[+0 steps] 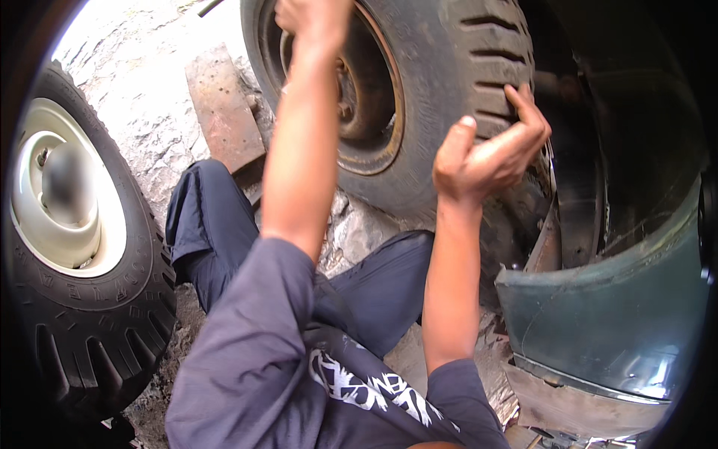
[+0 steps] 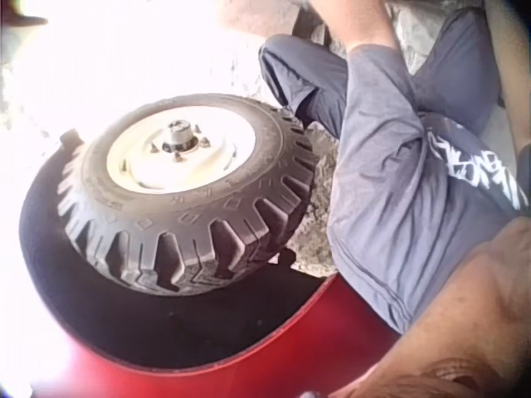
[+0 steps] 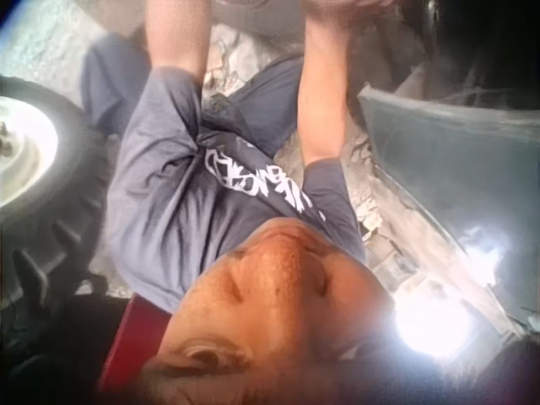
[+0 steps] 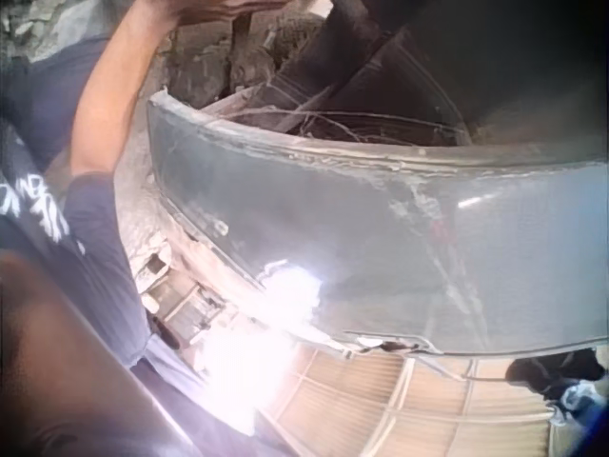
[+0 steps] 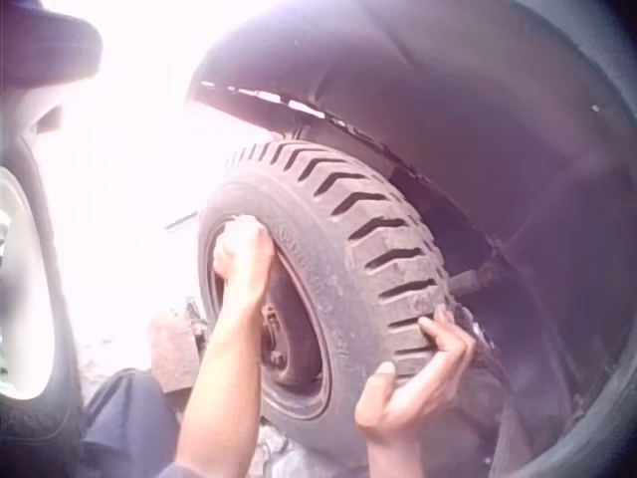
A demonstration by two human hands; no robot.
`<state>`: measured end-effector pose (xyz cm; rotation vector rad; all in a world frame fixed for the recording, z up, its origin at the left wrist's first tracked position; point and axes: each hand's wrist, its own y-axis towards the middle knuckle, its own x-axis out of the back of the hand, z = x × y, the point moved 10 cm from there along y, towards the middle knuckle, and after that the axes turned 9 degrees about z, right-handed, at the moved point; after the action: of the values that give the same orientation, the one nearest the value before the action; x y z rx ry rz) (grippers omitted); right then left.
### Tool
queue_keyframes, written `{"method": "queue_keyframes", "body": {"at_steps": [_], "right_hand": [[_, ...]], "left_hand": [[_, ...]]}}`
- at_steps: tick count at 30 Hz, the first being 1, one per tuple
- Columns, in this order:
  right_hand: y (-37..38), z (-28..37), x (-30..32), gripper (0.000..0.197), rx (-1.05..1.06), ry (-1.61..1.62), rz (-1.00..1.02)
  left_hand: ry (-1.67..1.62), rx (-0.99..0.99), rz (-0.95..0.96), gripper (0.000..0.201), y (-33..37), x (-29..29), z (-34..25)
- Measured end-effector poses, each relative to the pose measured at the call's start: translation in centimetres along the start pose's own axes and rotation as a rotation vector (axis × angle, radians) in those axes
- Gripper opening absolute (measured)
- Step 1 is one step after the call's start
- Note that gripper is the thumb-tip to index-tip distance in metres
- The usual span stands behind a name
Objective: The person sits on the ground and uses a small piece of material to scrub the inner rim and hub area of a vehicle wheel. They repeatedly rub the surface and wipe away debris by hand.
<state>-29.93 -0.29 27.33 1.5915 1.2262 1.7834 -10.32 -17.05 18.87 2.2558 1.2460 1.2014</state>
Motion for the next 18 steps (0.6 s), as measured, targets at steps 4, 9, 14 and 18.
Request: {"method": "queue_keyframes", "body": {"at_steps": [4,9,14,18], "right_hand": [[0.3,-0.4,0.1,0.056,-0.015,-0.024,-0.015],[-0.2,-0.4,-0.2,0.055,-0.012,-0.047,0.001],[0.1,0.0,0.4,0.054,0.007,-0.098,-0.008],[-0.1,-0.1,-0.1,0.055,0.008,-0.098,0.059]], "left_hand": [[-0.094,0.083,0.106,0.034,1.6,-3.0,2.3],[-0.161,0.017,0.157,0.037,-5.1,-0.5,-1.9],[-0.393,-0.188,0.489,0.035,-15.8,2.3,-3.4],[-0.44,-0.068,0.817,0.04,-22.0,-1.3,4.9]]}}
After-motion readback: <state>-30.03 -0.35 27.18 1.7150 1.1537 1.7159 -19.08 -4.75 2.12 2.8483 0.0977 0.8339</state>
